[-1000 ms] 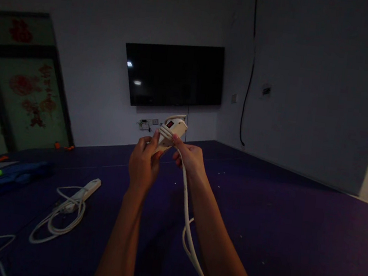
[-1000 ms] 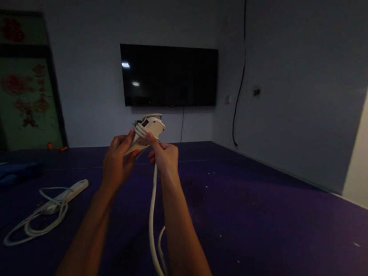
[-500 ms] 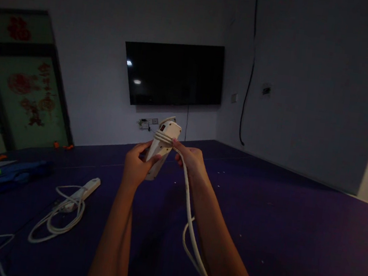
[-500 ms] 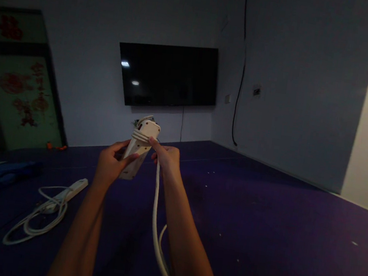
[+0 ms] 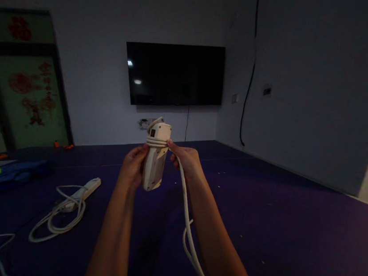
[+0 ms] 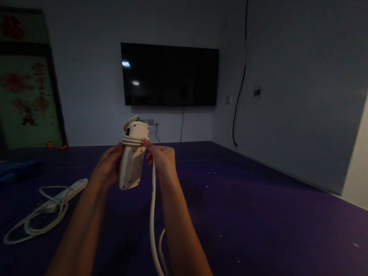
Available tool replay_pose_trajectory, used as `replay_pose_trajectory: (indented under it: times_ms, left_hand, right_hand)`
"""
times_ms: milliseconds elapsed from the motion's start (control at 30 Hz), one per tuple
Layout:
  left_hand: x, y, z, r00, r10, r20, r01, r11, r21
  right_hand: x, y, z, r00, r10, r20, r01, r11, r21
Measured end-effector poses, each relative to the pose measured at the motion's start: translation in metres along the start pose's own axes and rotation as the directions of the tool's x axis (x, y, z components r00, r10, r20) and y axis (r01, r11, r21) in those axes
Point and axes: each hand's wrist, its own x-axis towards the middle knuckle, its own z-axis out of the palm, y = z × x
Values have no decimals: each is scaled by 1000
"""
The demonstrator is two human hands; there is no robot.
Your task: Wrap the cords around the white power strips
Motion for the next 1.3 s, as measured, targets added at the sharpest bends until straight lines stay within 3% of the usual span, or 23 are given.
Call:
replay_pose_trajectory:
  times_ms: [100,267,367,600,867,1000,1167,1300]
  left_hand:
    - [0,-1,1,997,-72,7,72,996,-45]
    - [-9,10,6,950,-215,226,241,966,-95]
    - [-13,15,7,935,-255,247,287,952,-107]
    - [-9,16,0,970,-210,121,219,973,-70]
    - [0,10,-16,998,-68,-2,67,994,-83]
    - [1,8,-20,1000,-3,14,5,995,-96]
    - [-2,10,-14,999,12,43,-6,993,-119]
    - [1,8,-13,999,23,36,-18,991,-130]
  right_hand:
    - [-2,-1,2,1000,-19,18,19,1000,-4]
    - [-6,-5,4,999,-22,41,22,1000,-13]
    - [-7,-4,6,998,-39,56,39,999,-3]
    - [-10,-15,3,978,92,187,-132,967,216]
    - [-13,-23,-5,892,175,417,-313,905,290]
    - [-13,-20,-3,889,136,437,-292,905,311]
    - [-17,-22,-6,888,15,460,-175,936,306]
    - [-19,-22,-5,885,-10,465,-123,959,255]
